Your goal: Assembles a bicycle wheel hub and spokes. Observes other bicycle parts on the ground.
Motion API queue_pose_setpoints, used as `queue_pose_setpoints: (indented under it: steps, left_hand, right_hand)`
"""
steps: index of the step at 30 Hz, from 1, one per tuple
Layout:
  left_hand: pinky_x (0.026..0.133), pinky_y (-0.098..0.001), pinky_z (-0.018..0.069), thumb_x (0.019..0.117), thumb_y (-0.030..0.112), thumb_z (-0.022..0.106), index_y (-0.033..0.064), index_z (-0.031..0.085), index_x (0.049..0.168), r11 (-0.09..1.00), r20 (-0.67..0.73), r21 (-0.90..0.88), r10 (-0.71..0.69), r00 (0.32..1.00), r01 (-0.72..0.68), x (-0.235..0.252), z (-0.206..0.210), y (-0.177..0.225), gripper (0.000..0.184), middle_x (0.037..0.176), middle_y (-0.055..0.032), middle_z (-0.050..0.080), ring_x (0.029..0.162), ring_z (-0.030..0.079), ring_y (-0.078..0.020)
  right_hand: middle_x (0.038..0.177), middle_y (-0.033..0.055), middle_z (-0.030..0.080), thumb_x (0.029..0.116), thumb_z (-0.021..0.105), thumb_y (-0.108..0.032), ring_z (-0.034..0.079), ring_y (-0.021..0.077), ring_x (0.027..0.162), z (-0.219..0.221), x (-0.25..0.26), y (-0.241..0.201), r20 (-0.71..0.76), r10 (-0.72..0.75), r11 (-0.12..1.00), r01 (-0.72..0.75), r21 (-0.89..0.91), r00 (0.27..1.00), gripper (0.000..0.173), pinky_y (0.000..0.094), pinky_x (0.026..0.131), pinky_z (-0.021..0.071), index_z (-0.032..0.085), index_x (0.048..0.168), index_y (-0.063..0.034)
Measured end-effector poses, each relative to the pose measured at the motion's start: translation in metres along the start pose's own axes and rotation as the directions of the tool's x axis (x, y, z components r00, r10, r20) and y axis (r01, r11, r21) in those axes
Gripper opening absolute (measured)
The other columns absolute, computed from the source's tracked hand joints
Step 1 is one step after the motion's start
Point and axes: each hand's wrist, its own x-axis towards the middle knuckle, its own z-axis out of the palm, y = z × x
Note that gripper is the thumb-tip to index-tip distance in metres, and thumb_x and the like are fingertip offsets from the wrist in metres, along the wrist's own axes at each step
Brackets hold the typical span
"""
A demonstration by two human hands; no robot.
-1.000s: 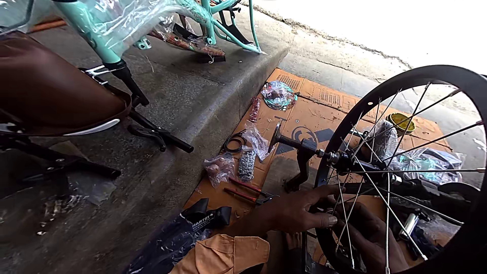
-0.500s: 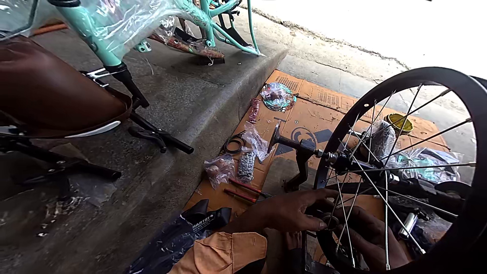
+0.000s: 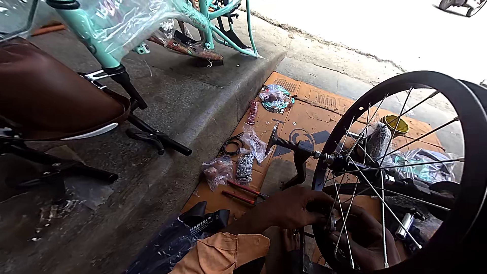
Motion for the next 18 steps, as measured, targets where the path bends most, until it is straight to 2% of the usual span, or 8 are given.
queue_pose_setpoints:
  steps: [3,5,8,11,13,15,18]
  left_hand:
    - [0.102,-0.0271,0.0503,0.1064,0.016,0.053,0.0032,0.067,0.129,0.999,-0.042,0.019,0.040,0.998,-0.039,-0.007,-0.001,-0.001,0.029,0.121,-0.0088,0.070,0.113,0.065,-0.0086]
    - [0.100,-0.0279,0.0509,0.1077,0.019,0.050,0.0056,0.069,0.126,0.998,-0.067,0.064,0.027,0.997,-0.023,-0.007,0.001,0.002,0.029,0.118,-0.0076,0.071,0.111,0.065,-0.0083]
    - [0.093,-0.0297,0.0531,0.1053,0.025,0.056,0.0080,0.072,0.120,0.989,-0.126,0.149,0.019,0.992,0.000,-0.004,0.005,0.008,0.028,0.113,-0.0060,0.071,0.102,0.066,-0.0104]
    - [0.090,-0.0285,0.0528,0.1024,0.029,0.062,0.0114,0.076,0.112,0.984,-0.186,0.177,0.034,0.982,0.000,-0.002,0.009,0.011,0.024,0.114,-0.0020,0.071,0.102,0.065,-0.0082]
    - [0.088,-0.0269,0.0531,0.1007,0.028,0.065,0.0110,0.077,0.107,0.988,-0.202,0.150,0.076,0.976,-0.045,-0.001,0.012,0.010,0.021,0.112,-0.0010,0.072,0.100,0.065,-0.0063]
    - [0.086,-0.0248,0.0541,0.0992,0.026,0.068,0.0112,0.078,0.104,0.988,-0.211,0.128,0.112,0.971,-0.086,-0.001,0.014,0.010,0.019,0.109,0.0000,0.072,0.098,0.065,-0.0048]
    - [0.075,-0.0244,0.0526,0.0973,0.029,0.070,0.0131,0.077,0.102,0.989,-0.233,0.138,0.086,0.969,-0.054,-0.003,0.015,0.015,0.018,0.096,0.0022,0.071,0.084,0.063,-0.0038]
  right_hand:
    - [0.093,0.0012,0.076,0.0836,0.080,-0.005,0.072,0.0099,0.077,0.001,-0.008,0.000,-0.111,-0.010,1.000,0.013,0.023,0.994,0.044,0.0261,0.070,0.0620,0.062,0.124,-0.0103]
    - [0.095,0.0009,0.076,0.0840,0.082,-0.011,0.073,0.0105,0.079,-0.004,-0.011,0.003,-0.153,-0.024,0.999,0.027,0.018,0.988,0.043,0.0260,0.071,0.0621,0.062,0.122,-0.0126]
    - [0.096,0.0003,0.075,0.0831,0.082,-0.012,0.071,0.0106,0.080,-0.012,-0.013,0.005,-0.216,-0.011,1.000,0.013,0.007,0.976,0.041,0.0269,0.072,0.0614,0.063,0.119,-0.0104]
    - [0.096,-0.0016,0.073,0.0862,0.075,-0.007,0.069,0.0070,0.081,-0.006,-0.012,0.000,-0.210,0.053,0.998,-0.061,-0.030,0.976,0.034,0.0249,0.072,0.0598,0.061,0.117,-0.0040]
    - [0.097,-0.0003,0.071,0.0848,0.073,0.000,0.068,0.0071,0.083,0.003,-0.013,-0.004,-0.207,0.093,0.993,-0.107,-0.058,0.974,0.033,0.0247,0.073,0.0594,0.061,0.116,-0.0006]
    - [0.097,0.0006,0.071,0.0817,0.074,0.001,0.069,0.0087,0.084,0.005,-0.017,-0.001,-0.212,0.096,0.990,-0.116,-0.085,0.973,0.035,0.0262,0.075,0.0604,0.062,0.115,-0.0012]
    - [0.100,0.0054,0.071,0.0812,0.075,0.000,0.070,0.0143,0.087,0.001,-0.022,0.003,-0.186,0.082,0.995,-0.091,-0.042,0.979,0.038,0.0306,0.078,0.0614,0.063,0.117,-0.0004]
